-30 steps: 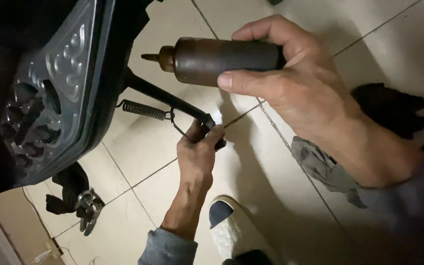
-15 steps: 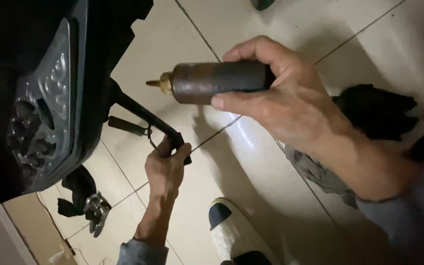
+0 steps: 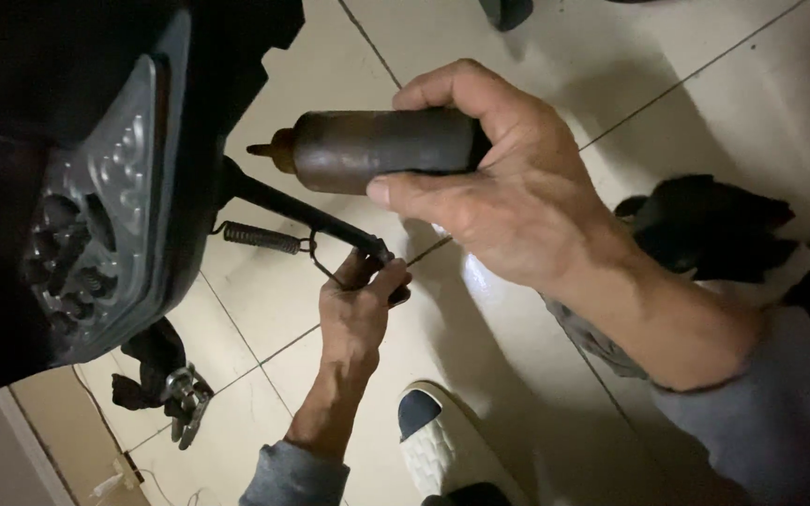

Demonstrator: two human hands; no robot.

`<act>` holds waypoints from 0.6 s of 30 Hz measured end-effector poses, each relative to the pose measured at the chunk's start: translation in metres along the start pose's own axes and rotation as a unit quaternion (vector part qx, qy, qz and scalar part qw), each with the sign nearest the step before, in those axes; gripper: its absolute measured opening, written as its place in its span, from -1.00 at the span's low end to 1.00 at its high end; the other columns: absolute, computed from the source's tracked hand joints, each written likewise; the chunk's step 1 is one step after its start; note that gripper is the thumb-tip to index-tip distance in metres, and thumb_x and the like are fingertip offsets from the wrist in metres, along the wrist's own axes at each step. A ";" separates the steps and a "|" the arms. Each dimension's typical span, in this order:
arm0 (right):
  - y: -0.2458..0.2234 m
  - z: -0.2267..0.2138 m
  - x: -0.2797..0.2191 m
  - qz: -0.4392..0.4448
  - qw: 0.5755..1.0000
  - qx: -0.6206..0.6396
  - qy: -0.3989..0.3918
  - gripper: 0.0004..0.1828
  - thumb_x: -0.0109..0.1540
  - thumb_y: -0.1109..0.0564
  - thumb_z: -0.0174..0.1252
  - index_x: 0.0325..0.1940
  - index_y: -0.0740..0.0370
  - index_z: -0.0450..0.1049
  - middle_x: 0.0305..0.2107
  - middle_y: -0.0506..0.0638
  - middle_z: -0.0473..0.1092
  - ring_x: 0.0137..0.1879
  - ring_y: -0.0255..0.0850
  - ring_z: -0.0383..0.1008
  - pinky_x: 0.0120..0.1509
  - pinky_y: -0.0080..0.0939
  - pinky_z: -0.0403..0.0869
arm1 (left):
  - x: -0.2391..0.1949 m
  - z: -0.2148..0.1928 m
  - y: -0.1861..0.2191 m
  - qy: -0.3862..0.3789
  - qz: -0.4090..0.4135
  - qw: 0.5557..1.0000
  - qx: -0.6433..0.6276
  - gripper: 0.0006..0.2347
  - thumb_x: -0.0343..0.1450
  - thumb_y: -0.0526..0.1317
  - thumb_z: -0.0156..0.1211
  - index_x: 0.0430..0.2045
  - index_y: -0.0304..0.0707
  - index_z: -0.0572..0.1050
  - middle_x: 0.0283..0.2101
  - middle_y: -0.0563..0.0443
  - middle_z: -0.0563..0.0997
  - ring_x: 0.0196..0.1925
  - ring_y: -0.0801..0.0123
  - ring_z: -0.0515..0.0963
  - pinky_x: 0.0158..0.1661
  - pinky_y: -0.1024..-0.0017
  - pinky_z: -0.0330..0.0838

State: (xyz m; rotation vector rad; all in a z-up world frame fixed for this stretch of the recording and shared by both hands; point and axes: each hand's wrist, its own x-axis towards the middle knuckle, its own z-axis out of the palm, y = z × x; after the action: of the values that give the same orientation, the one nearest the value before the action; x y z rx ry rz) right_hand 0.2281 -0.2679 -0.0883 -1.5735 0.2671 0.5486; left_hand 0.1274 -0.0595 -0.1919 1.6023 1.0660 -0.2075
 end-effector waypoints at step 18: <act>-0.001 0.005 -0.002 -0.061 0.997 -0.043 0.004 -0.55 -0.07 -0.09 0.35 -0.09 -0.25 0.51 -0.34 -0.29 0.44 -0.25 -0.40 0.42 -0.18 -0.44 0.42 | -0.013 -0.027 0.030 0.057 0.047 0.965 0.252 -0.89 0.23 -0.30 0.22 -0.45 -0.29 0.55 -0.52 0.11 0.54 -0.54 0.48 0.41 -0.39 0.49 0.54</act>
State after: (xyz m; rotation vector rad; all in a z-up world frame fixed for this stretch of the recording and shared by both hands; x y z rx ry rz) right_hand 0.2262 -0.2634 -0.0870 -1.6632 0.1537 0.4629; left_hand 0.1310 -0.0416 -0.1533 2.1400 1.0742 -0.3459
